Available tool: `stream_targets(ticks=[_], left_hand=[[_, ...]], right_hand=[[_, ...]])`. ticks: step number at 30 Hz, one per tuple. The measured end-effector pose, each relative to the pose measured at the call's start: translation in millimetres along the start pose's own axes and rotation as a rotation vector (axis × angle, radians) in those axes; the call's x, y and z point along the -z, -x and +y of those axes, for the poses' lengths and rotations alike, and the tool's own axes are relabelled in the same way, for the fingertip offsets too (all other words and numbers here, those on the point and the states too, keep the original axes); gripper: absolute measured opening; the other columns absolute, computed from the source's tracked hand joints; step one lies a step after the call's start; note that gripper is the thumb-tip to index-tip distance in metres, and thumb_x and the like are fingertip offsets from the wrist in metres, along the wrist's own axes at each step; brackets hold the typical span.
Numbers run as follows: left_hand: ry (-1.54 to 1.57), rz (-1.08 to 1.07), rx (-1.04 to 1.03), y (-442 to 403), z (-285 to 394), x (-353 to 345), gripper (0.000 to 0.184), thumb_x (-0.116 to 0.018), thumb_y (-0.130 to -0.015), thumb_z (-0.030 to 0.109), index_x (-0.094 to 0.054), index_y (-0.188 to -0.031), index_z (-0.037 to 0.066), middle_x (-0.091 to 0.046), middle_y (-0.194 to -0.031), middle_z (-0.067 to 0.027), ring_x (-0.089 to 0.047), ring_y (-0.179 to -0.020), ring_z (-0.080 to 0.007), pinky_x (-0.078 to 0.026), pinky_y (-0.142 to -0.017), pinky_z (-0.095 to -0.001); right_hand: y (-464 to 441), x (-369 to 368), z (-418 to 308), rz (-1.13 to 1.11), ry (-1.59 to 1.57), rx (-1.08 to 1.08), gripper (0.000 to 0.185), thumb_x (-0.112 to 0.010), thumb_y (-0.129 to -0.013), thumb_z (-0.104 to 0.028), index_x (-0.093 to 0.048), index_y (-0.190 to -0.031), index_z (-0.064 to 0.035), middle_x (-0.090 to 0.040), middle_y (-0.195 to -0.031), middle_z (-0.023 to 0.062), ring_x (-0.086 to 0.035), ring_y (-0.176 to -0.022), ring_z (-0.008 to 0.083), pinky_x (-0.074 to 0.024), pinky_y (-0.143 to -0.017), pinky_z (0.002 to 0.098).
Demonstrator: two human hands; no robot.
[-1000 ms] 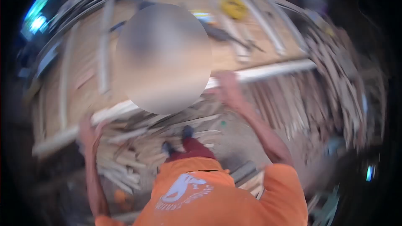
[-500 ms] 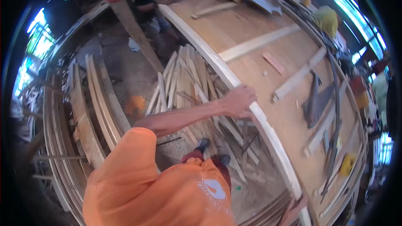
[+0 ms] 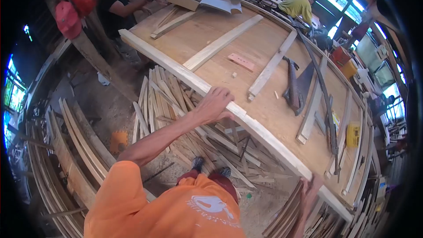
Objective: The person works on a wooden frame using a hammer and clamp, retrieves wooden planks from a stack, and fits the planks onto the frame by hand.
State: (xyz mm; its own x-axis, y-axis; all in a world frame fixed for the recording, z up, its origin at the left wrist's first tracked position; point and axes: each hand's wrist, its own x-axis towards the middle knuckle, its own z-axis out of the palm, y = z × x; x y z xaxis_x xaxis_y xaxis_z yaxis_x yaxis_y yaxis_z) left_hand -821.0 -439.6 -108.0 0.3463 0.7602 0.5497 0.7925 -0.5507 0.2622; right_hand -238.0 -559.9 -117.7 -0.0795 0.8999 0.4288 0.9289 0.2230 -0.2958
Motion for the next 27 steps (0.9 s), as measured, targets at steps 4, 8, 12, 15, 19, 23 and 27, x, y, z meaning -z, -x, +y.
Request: stream_targets(ticks=[4,8,12,15,19,23,27], left_hand=[[-0.048,-0.153,0.081,-8.7,2.6,-15.7,0.065,-0.071,-0.090,0.053,-0.059,-0.126,0.000,-0.058,-0.124,-0.0186,-0.052,-0.123,-0.0370,-0.033,-0.111,-0.0513],[-0.086,-0.067,0.176,-12.4,-19.6,-38.3,0.065,-0.071,-0.090,0.054,-0.059,-0.127,0.002,-0.059,-0.124,-0.0168,-0.051,-0.128,-0.0342,-0.029,-0.112,-0.0573],[0.021,-0.160,0.146,-15.0,-14.5,-31.3,0.072,-0.076,-0.086,0.054,-0.058,-0.131,0.001,-0.059,-0.127,-0.0175,-0.050,-0.130,-0.0359,-0.029,-0.113,-0.0570],[-0.024,-0.155,0.204,-19.9,-14.7,-23.3,0.074,-0.081,-0.084,0.050,-0.057,-0.135,0.002,-0.059,-0.134,-0.0191,-0.051,-0.132,-0.0360,-0.029,-0.114,-0.0574],[-0.009,-0.173,0.158,-28.2,-45.4,-5.3,0.077,-0.078,-0.087,0.048,-0.053,-0.143,0.002,-0.057,-0.143,-0.0203,-0.051,-0.137,-0.0365,-0.033,-0.115,-0.0532],[0.440,-0.034,0.372,-5.1,-53.9,-5.6,0.076,-0.074,-0.092,0.037,-0.043,-0.152,0.002,-0.052,-0.152,-0.0213,-0.048,-0.139,-0.0393,-0.038,-0.117,-0.0463],[0.508,-0.062,0.473,-3.4,-52.1,-1.7,0.074,-0.073,-0.093,0.036,-0.042,-0.151,0.001,-0.052,-0.150,-0.0218,-0.047,-0.140,-0.0376,-0.036,-0.119,-0.0448]], right_hand=[[-51.6,12.3,-21.4,-0.119,-0.080,-0.194,0.052,-0.083,-0.084,-0.015,-0.060,-0.127,0.0040,-0.063,-0.117,0.0233,-0.057,-0.110,0.0404,-0.0429,-0.103,0.0481],[-131.2,21.0,-102.1,-0.198,-0.098,0.086,0.056,-0.082,-0.084,-0.017,-0.061,-0.133,0.0009,-0.064,-0.129,0.0205,-0.058,-0.123,0.0390,-0.0433,-0.108,0.0446],[-241.3,-41.2,-326.8,-0.512,-0.541,-0.032,0.064,-0.081,-0.090,-0.031,-0.060,-0.142,-0.0011,-0.071,-0.123,0.0198,-0.068,-0.116,0.0331,-0.0514,-0.102,0.0404],[-339.6,-204.9,-423.7,-0.572,-0.434,0.111,0.079,-0.068,-0.096,-0.059,-0.059,-0.138,0.0066,-0.070,-0.119,0.0337,-0.068,-0.115,0.0486,-0.0539,-0.097,0.0501],[-391.0,-308.4,-524.4,-0.425,-0.336,-0.206,0.109,-0.072,-0.090,-0.056,-0.022,-0.161,0.0105,-0.040,-0.155,0.0407,-0.037,-0.148,0.0532,-0.0340,-0.120,0.0554],[-386.3,-386.0,-555.1,-0.393,-0.107,-0.277,0.121,-0.076,-0.085,-0.054,-0.008,-0.164,0.0083,-0.023,-0.162,0.0409,-0.024,-0.152,0.0569,-0.0210,-0.126,0.0596],[-389.2,-417.8,-553.5,-0.110,-0.337,-0.245,0.118,-0.082,-0.078,-0.029,-0.009,-0.162,0.0107,-0.025,-0.160,0.0407,-0.025,-0.153,0.0541,-0.0191,-0.129,0.0554]])
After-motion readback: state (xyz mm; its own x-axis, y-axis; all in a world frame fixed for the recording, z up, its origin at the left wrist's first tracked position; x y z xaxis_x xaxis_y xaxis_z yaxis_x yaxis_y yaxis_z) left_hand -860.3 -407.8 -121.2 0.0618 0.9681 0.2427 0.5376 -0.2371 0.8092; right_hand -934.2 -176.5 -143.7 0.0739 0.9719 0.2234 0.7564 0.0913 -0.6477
